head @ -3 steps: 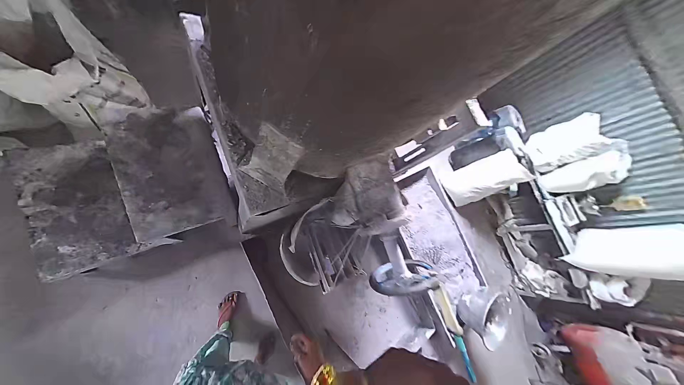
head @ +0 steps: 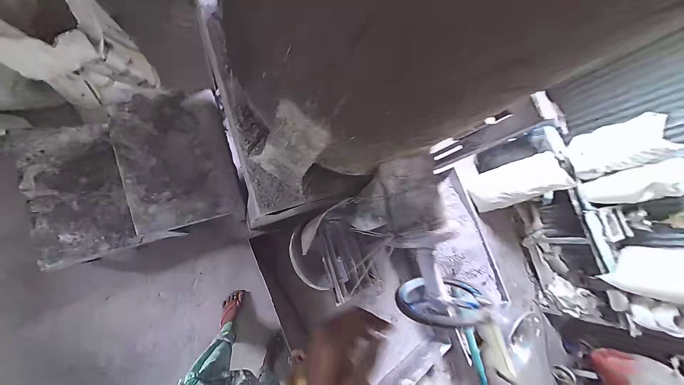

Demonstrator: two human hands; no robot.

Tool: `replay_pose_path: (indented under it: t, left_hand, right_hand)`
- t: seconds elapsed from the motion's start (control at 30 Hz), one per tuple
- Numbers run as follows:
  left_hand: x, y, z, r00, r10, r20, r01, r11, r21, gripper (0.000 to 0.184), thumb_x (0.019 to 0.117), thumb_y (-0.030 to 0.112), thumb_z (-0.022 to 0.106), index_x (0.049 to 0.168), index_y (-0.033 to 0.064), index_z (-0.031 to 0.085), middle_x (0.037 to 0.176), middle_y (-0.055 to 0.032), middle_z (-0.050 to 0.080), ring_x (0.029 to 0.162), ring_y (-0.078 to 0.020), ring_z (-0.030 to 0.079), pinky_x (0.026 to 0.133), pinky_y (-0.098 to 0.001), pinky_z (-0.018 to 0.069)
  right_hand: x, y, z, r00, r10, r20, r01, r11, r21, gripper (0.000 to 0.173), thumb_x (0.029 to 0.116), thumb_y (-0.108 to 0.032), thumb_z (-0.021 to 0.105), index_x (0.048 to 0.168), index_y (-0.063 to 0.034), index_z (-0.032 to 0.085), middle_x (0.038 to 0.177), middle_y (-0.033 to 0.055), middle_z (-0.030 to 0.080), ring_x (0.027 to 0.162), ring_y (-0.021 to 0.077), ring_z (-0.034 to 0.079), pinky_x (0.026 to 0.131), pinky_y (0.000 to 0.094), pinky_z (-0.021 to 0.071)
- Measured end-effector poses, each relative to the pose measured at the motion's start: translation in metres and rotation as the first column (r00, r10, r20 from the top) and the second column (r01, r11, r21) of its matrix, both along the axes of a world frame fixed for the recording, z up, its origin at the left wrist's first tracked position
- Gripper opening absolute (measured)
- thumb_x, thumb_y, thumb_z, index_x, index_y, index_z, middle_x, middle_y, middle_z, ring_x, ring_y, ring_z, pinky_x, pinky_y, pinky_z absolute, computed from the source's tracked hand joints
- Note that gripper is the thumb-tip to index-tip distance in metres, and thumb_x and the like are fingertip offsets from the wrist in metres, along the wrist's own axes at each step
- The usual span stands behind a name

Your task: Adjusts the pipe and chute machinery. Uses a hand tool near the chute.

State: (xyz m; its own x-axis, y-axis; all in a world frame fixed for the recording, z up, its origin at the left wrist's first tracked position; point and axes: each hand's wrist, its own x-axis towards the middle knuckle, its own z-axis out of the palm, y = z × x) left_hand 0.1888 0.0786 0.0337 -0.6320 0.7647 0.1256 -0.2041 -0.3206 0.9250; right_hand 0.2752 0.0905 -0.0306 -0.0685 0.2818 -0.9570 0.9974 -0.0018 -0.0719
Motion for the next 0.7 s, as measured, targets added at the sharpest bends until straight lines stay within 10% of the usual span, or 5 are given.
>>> replay_pose_path:
  t: [0.1,0.23,0.43,0.57,0.7]
  left_hand:
    - [-0.021,-0.055,-0.138,0.821,0.569,-0.037,-0.552,0.777,-0.301,0.023,0.1071,0.037,0.051,0.111,0.0277,0.072,0.102,0.0155,0.074,0.091,-0.0001,0.07,0.079,-0.0202,0.0583]
    - [0.03,-0.124,-0.27,0.703,0.709,-0.061,-0.608,0.554,-0.568,0.019,0.1032,0.013,0.048,0.105,0.0056,0.066,0.089,0.0144,0.072,0.079,0.0021,0.069,0.073,-0.0189,0.0592]
    - [0.121,-0.154,-0.366,0.658,0.741,0.132,-0.412,0.501,-0.761,0.023,0.1011,0.014,0.051,0.106,-0.0025,0.066,0.089,0.0088,0.073,0.079,0.003,0.069,0.076,-0.0181,0.0595]
    - [0.142,-0.166,-0.397,0.601,0.773,0.2,-0.312,0.458,-0.832,0.026,0.0998,0.015,0.051,0.108,-0.0065,0.065,0.09,0.0044,0.072,0.08,0.003,0.069,0.077,-0.0173,0.058]
    - [0.135,-0.169,-0.404,0.554,0.787,0.272,-0.292,0.489,-0.822,0.026,0.0988,0.015,0.053,0.11,-0.0039,0.065,0.092,0.0059,0.072,0.082,0.0018,0.07,0.077,-0.0179,0.0585]
  right_hand:
    - [-0.017,0.012,-0.065,0.975,0.159,-0.157,-0.085,0.914,0.396,0.042,0.1051,-0.011,0.052,0.139,0.013,0.054,0.137,0.0297,0.061,0.129,0.0376,0.059,0.112,0.044,0.0431]
    - [-0.03,0.07,-0.197,0.848,0.338,-0.408,0.131,0.614,0.779,0.06,0.0911,-0.012,0.07,0.136,0.022,0.05,0.13,0.0379,0.061,0.117,0.0447,0.065,0.103,0.0451,0.0531]
    - [-0.073,0.124,-0.256,0.763,0.425,-0.488,0.327,0.397,0.858,0.047,0.0961,-0.007,0.062,0.125,0.0277,0.05,0.115,0.0384,0.062,0.104,0.0319,0.066,0.097,0.0356,0.0518]
    - [-0.073,0.113,-0.253,0.769,0.27,-0.58,0.488,0.338,0.805,0.027,0.0964,0.003,0.055,0.114,0.0232,0.051,0.081,0.0154,0.062,0.063,0.0032,0.062,0.063,0.0175,0.0551]
    - [-0.069,0.102,-0.247,0.711,0.227,-0.665,0.597,0.304,0.742,0.013,0.0941,0.009,0.05,0.103,0.0181,0.051,0.07,0.0092,0.059,0.051,0.0051,0.063,0.055,0.0208,0.0582]
